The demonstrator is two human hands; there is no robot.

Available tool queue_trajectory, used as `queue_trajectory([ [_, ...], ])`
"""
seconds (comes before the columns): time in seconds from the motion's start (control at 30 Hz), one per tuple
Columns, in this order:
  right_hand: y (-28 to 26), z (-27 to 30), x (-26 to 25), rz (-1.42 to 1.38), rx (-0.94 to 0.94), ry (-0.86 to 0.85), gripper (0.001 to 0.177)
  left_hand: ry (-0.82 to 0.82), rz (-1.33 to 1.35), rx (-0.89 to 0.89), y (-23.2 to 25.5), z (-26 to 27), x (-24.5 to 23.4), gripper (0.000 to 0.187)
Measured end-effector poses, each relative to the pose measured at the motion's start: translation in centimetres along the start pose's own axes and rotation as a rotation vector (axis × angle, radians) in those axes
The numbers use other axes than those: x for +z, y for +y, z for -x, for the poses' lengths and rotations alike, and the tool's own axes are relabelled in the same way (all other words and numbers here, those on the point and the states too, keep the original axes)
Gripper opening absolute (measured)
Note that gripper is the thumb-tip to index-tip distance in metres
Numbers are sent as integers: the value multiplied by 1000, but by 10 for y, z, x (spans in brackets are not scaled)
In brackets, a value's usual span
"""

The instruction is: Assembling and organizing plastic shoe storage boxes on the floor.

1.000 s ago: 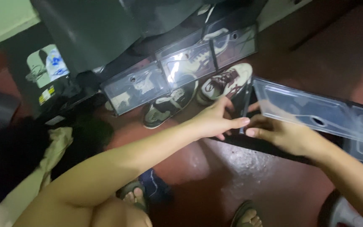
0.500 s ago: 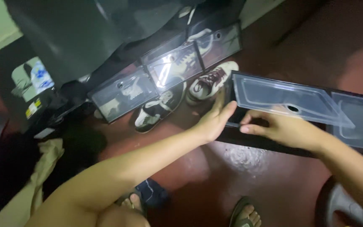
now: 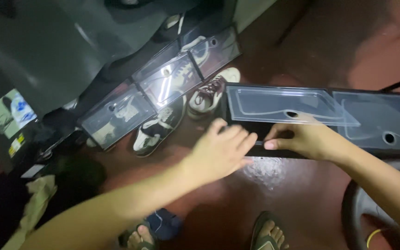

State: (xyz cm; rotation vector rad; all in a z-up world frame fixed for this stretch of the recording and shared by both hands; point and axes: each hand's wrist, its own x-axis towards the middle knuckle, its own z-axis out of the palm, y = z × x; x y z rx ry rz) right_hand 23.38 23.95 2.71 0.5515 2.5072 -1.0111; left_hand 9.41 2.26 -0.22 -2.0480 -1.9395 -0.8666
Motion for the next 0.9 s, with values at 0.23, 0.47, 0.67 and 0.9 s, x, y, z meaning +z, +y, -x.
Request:
queue_trajectory([
  [0.23,10,35,-46,249,-106,-91,58,-178,-202,104,-17,-9,12,12],
  [0.47,36,55,-28,737,-441,283,44,-116,-184,142,-45,-11,2,19],
  [0.67,60,55,4,639,-570,500,35,-195,-60,56,-21,-19,-6,19],
  [0.9,50,50,-3,427,-651,679,62,-101,179,-110,-29,-11,9,10],
])
